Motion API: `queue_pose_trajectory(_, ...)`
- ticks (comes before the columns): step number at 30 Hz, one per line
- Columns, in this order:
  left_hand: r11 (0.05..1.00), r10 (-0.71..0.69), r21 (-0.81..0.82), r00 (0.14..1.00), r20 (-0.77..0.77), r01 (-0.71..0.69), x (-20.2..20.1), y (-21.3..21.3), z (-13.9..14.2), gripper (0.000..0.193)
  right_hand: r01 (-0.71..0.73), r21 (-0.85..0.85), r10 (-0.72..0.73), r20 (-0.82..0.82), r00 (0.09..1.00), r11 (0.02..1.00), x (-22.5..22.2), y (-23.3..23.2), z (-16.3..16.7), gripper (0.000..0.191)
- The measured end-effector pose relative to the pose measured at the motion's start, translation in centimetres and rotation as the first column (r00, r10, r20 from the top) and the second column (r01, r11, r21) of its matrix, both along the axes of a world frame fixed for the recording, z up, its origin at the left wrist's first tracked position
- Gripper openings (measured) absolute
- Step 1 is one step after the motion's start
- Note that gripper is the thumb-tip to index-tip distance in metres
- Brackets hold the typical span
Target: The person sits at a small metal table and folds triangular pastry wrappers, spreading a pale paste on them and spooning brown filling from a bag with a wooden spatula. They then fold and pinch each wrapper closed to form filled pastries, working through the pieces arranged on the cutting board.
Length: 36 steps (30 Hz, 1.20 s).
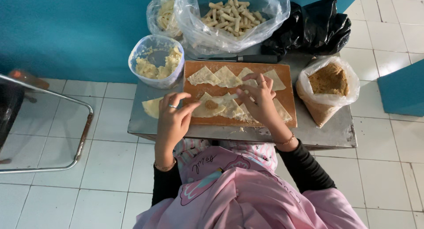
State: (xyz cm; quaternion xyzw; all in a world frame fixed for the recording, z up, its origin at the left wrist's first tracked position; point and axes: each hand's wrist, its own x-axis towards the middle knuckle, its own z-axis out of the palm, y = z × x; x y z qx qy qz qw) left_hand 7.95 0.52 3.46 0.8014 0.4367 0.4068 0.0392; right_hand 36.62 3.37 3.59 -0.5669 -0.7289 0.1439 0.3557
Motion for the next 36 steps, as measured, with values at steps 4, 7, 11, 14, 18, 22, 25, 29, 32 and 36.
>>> queue_pose_trajectory(4,0.999,-0.031,-0.039,0.999,-0.029,0.029,0.9,0.2,-0.2,0.035,-0.038,0.015,0.037,0.055,0.998,0.999,0.0,0.5,0.1,0.013)
queue_pose_trajectory(7,0.997,-0.049,-0.062,0.998,-0.035,0.047,1.3,0.3,-0.5,0.041,-0.067,0.015,0.066,0.067,0.996,0.998,0.1,0.7,0.2,0.015)
queue_pose_trajectory(11,0.998,-0.008,-0.065,0.997,-0.078,0.003,1.5,0.4,-0.7,0.038,-0.09,0.035,0.087,0.077,0.993,0.995,0.0,1.0,0.2,0.017)
queue_pose_trajectory(14,0.998,0.004,-0.059,0.995,-0.095,-0.01,1.3,0.5,-0.9,0.036,-0.096,0.027,0.094,0.071,0.993,0.995,0.1,1.2,0.2,0.017)
queue_pose_trajectory(18,0.998,0.003,-0.069,0.996,-0.085,-0.009,1.3,0.4,-1.1,0.034,-0.11,0.019,0.109,0.068,0.992,0.994,0.1,1.5,0.0,0.017)
queue_pose_trajectory(22,0.997,-0.014,-0.08,0.998,-0.065,0.009,1.3,0.5,-1.2,0.03,-0.104,0.003,0.104,0.055,0.993,0.995,0.1,1.6,-0.3,0.016)
queue_pose_trajectory(25,0.997,-0.023,-0.077,0.998,-0.059,0.018,1.3,0.5,-1.2,0.026,-0.088,0.007,0.087,0.051,0.995,0.996,0.0,1.7,-0.7,0.016)
queue_pose_trajectory(29,0.997,-0.029,-0.069,0.998,-0.049,0.026,1.2,0.5,-1.0,0.024,-0.065,-0.006,0.065,0.023,0.998,0.998,0.3,1.7,-1.0,0.015)
queue_pose_trajectory(32,0.998,-0.021,-0.052,0.999,-0.04,0.019,1.2,0.4,-0.8,0.023,-0.023,-0.016,0.022,-0.023,0.999,1.0,0.7,1.4,-1.1,0.016)
queue_pose_trajectory(36,0.999,-0.034,-0.03,0.999,-0.004,0.034,1.9,0.2,-0.6,0.026,0.046,0.012,-0.046,-0.042,0.998,0.999,2.7,0.2,-0.4,0.016)
